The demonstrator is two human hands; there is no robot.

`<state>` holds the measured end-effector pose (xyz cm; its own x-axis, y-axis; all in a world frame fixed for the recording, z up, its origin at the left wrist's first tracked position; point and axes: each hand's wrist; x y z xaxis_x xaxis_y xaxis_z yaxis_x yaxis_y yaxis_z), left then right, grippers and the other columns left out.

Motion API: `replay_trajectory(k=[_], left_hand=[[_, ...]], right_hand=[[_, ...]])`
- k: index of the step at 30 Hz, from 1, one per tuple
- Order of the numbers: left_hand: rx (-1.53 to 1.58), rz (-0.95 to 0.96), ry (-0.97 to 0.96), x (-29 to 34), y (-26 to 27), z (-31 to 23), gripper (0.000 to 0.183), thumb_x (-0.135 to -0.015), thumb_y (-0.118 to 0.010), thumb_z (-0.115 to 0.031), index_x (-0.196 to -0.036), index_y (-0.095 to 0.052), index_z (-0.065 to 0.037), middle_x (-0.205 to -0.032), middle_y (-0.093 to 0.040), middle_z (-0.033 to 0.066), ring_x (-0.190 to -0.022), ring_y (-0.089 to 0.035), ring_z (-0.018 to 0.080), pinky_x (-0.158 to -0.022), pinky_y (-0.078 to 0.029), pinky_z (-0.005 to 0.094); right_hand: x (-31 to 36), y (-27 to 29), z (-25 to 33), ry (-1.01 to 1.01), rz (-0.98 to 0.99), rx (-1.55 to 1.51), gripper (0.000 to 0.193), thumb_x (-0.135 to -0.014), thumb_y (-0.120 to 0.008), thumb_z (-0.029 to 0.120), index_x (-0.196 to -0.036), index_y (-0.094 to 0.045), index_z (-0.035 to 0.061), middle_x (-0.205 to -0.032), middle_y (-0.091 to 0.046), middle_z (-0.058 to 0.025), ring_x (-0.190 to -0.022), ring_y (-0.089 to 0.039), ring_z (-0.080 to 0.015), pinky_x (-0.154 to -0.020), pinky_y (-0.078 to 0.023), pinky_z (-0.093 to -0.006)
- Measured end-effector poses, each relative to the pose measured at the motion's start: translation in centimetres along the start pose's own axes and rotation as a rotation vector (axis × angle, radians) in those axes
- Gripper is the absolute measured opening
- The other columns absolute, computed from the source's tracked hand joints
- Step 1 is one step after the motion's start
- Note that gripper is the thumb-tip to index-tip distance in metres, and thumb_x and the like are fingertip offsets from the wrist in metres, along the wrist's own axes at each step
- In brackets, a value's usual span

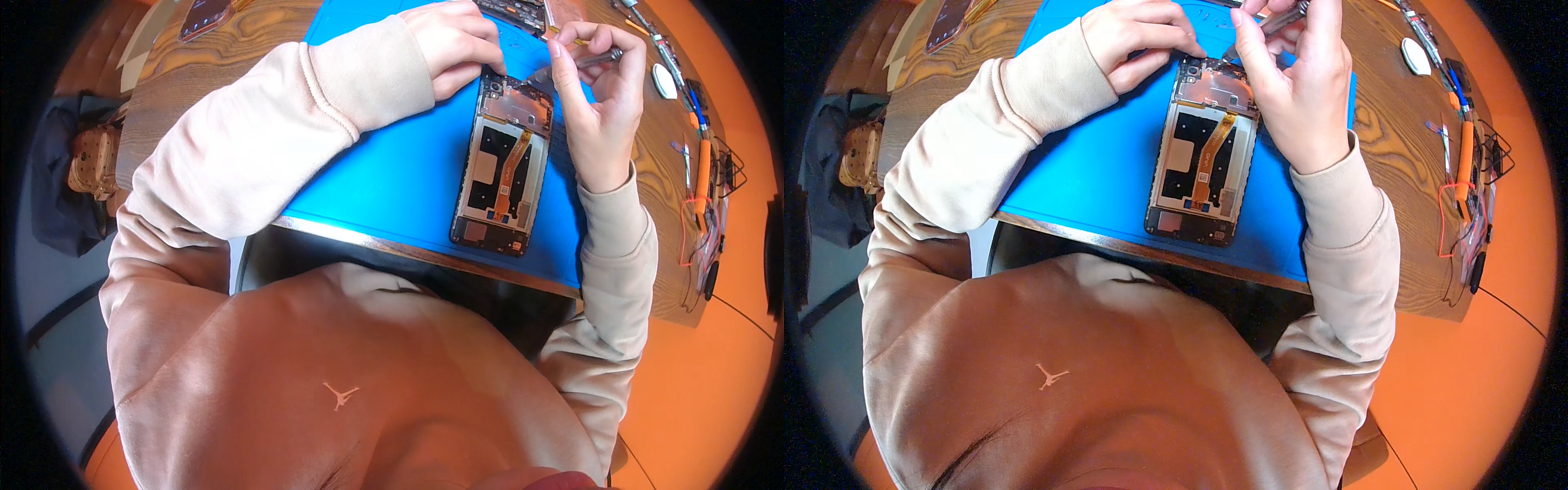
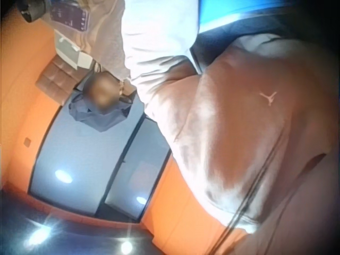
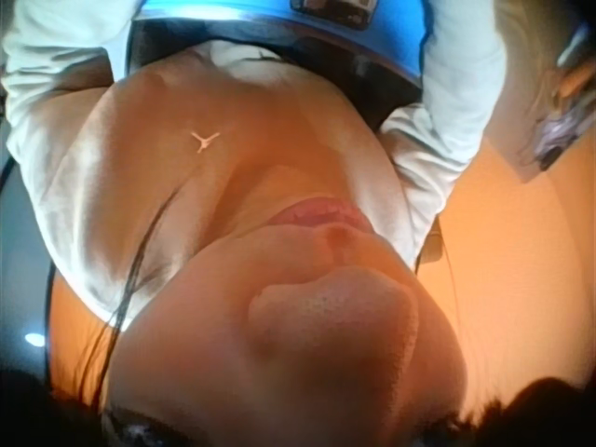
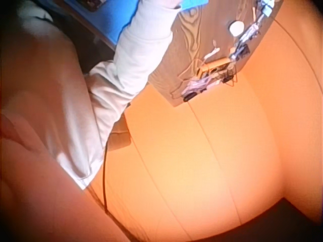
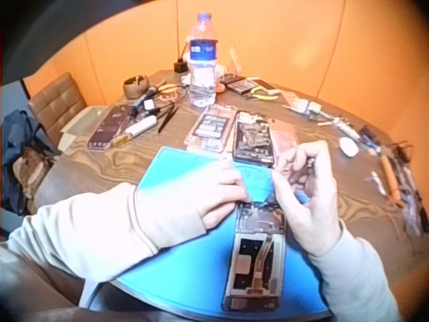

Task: The person uses a screwdriver to remove screws from a disassembled smartphone placed on a blue mat. They carefully lift and set aside a small metal bracket, then continue unscrewing additional components from the phone's frame.

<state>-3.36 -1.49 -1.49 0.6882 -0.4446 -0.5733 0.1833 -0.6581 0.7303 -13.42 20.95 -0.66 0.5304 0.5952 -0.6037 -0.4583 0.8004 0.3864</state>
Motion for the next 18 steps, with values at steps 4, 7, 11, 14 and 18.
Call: replay_trajectory(k=[4,7,11,14,18], left_hand=[[-0.012,0.057,0.022,0.0,0.1,0.1,0.019,-0.092,-0.059,-0.003,-0.110,-0.063,-0.002,-0.105,-0.057,0.0144,-0.103,-0.055,0.0324,-0.094,-0.048,0.0396],[-0.001,0.042,0.011,0.0,0.0,0.1,0.020,-0.093,-0.059,-0.004,-0.112,-0.063,-0.002,-0.105,-0.057,0.0145,-0.103,-0.055,0.0323,-0.094,-0.047,0.0395],[-0.009,0.027,0.016,0.0,0.0,0.1,0.020,-0.093,-0.058,-0.005,-0.112,-0.064,-0.002,-0.106,-0.057,0.0149,-0.104,-0.055,0.0322,-0.094,-0.047,0.0392],[-0.005,0.031,0.034,-0.2,-0.1,0.1,0.020,-0.093,-0.058,-0.005,-0.112,-0.064,-0.001,-0.106,-0.058,0.0152,-0.103,-0.055,0.0324,-0.094,-0.047,0.0390],[-0.009,0.044,0.053,-0.3,0.0,0.0,0.019,-0.093,-0.058,-0.006,-0.110,-0.065,0.000,-0.105,-0.058,0.0156,-0.103,-0.055,0.0325,-0.094,-0.048,0.0391]], right_hand=[[-0.3,-0.4,0.9,0.115,0.079,0.164,0.033,-0.095,-0.069,-0.003,-0.113,-0.041,0.0048,-0.114,-0.061,-0.0121,-0.095,-0.061,-0.0118,-0.082,-0.052,-0.0236],[-0.4,-1.1,1.4,0.141,0.085,0.196,0.031,-0.095,-0.065,-0.006,-0.110,-0.040,0.0052,-0.111,-0.058,-0.0113,-0.091,-0.057,-0.0117,-0.081,-0.049,-0.0238],[-0.4,-1.2,1.5,0.120,0.102,0.108,0.028,-0.092,-0.052,-0.013,-0.108,-0.036,0.0044,-0.103,-0.052,-0.0109,-0.085,-0.049,-0.0117,-0.079,-0.044,-0.0245],[-0.6,-1.1,1.1,0.179,0.107,0.145,0.031,-0.089,-0.054,-0.013,-0.106,-0.037,0.0051,-0.106,-0.053,-0.0124,-0.087,-0.051,-0.0137,-0.082,-0.045,-0.0266],[-1.1,-1.2,0.7,0.267,0.071,0.208,0.030,-0.085,-0.053,-0.013,-0.104,-0.038,0.0054,-0.108,-0.053,-0.0139,-0.090,-0.052,-0.0164,-0.085,-0.046,-0.0287]])
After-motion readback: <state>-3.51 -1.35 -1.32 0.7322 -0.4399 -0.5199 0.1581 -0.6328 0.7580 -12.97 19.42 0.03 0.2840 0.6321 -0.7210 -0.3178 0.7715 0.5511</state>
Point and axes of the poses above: each hand's wrist, its own x-axis away from the middle knuckle, its own y-axis out of the back of the hand, z = x × y
